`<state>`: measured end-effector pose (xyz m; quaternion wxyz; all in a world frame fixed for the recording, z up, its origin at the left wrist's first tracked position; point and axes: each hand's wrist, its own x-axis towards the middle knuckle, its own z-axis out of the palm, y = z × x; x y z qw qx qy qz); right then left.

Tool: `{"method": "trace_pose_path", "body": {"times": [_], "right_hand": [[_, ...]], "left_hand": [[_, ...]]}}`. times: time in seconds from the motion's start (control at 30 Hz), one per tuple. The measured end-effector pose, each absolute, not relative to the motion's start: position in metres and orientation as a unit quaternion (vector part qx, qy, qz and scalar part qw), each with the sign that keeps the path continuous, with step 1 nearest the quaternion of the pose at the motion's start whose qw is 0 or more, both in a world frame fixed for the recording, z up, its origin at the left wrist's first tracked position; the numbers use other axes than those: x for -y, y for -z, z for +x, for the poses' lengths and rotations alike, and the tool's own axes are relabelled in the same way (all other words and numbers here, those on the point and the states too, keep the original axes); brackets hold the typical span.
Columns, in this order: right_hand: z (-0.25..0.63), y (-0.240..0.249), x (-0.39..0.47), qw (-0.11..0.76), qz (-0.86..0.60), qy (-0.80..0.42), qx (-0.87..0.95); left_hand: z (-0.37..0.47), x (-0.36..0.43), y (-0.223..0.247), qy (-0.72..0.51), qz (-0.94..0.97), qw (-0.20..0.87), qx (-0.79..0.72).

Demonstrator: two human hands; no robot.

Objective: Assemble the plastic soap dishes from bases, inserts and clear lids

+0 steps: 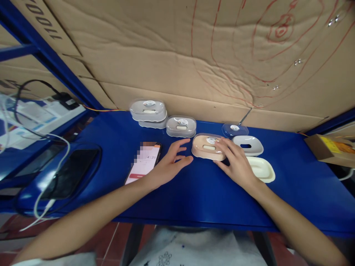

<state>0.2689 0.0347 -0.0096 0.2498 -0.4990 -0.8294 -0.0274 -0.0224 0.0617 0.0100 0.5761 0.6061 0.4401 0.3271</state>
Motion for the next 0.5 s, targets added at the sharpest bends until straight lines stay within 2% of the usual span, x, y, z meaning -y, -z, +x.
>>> {"method": "trace_pose_path", "body": {"times": [0.13,0.27,0.4,0.5], "right_hand": [[0.265,0.010,-0.033,0.225,-0.515,0.060,0.825],[0.254,0.004,-0.024,0.235,-0.469,0.051,0.850],[0.241,0.001,-0.019,0.189,-0.413,0.000,0.891],[0.235,0.007,-0.023,0.158,-0.442,0.010,0.883]], "left_hand": [[-0.022,-0.058,-0.012,-0.298,0.648,0.562,-0.419],[-0.020,-0.060,-0.005,-0.282,0.669,0.562,-0.396],[-0.019,-0.064,0.000,-0.277,0.674,0.563,-0.391],[-0.020,-0.065,-0.001,-0.278,0.675,0.559,-0.393]]}}
